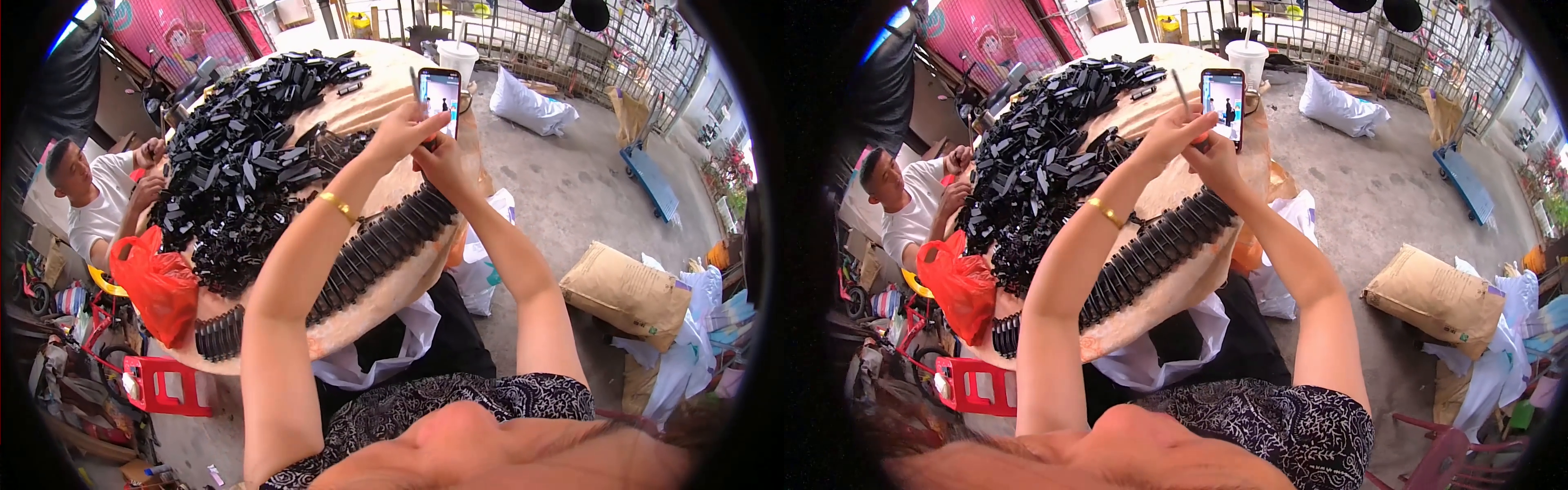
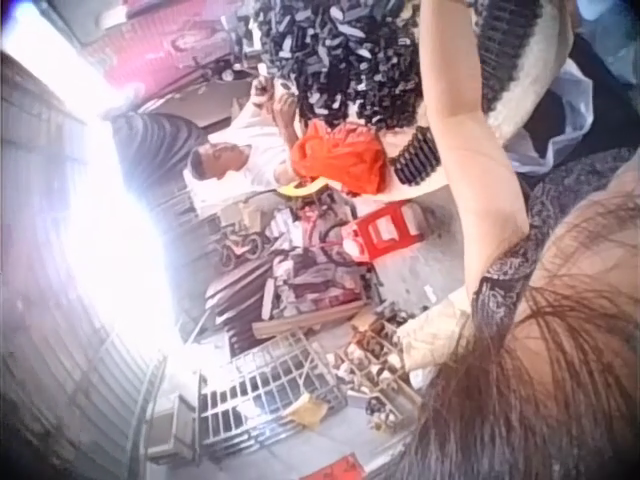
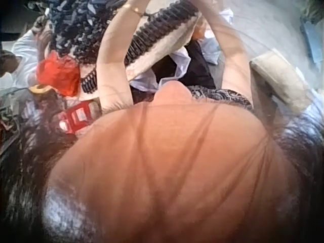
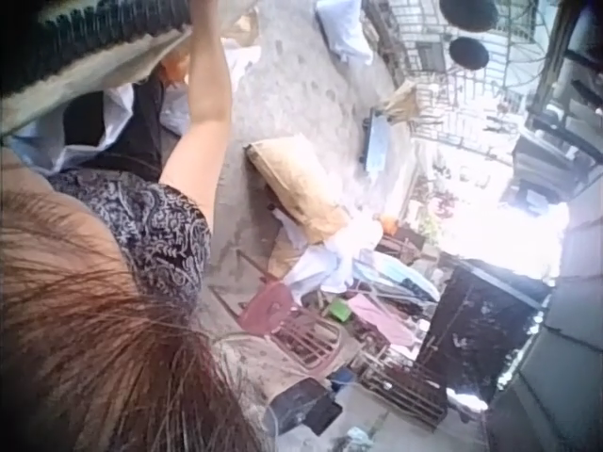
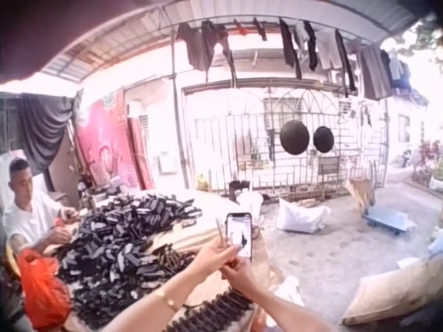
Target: The person sorts and assembles small black plastic components by hand at a table.
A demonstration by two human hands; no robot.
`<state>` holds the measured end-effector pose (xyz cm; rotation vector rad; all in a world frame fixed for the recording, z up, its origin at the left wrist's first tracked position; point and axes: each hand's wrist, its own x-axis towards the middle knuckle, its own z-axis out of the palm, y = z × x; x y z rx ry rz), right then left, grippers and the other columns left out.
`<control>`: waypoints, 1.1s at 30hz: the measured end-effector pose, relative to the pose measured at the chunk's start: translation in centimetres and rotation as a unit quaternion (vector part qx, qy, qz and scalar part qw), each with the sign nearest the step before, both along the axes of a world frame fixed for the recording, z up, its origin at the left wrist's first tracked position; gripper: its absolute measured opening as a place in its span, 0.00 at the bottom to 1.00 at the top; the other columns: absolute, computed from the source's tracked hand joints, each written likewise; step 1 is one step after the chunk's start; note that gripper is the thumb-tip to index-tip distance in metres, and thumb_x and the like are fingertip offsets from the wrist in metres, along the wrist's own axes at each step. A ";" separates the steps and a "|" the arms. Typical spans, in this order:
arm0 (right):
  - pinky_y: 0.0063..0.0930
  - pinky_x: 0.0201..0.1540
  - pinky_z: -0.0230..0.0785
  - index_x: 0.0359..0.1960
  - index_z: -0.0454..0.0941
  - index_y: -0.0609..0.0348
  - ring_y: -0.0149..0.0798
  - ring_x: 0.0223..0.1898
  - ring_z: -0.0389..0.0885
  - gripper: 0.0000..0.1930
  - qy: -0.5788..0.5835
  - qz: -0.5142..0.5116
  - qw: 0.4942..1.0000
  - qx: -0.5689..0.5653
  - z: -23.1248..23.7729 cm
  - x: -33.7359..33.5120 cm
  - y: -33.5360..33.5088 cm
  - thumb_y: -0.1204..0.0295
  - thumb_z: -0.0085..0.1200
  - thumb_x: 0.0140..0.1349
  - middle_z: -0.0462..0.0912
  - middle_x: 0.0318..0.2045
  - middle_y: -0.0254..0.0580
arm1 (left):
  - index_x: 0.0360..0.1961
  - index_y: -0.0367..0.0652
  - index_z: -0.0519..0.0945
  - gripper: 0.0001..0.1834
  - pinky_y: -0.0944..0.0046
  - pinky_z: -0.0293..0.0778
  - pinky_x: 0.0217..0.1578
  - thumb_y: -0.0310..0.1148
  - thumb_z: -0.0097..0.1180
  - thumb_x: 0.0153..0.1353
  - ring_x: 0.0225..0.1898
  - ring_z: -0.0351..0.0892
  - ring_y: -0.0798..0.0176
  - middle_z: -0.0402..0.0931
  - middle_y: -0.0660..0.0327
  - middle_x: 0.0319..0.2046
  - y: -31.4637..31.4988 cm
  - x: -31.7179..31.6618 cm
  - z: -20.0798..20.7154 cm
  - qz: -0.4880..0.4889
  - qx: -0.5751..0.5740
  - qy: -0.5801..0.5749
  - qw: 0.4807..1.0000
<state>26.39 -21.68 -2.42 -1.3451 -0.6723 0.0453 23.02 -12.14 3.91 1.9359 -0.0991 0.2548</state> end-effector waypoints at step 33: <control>0.17 0.17 0.63 0.23 0.71 0.69 0.23 0.18 0.71 0.10 -0.028 -0.033 0.998 0.034 -0.3 -1.7 0.9 0.74 0.56 0.48 0.71 0.22 0.34 | 0.21 0.33 0.78 0.22 0.58 0.70 0.30 0.44 0.44 0.49 0.24 0.75 0.49 0.73 0.44 0.18 -0.2 -0.3 -1.4 0.099 0.054 0.015 0.993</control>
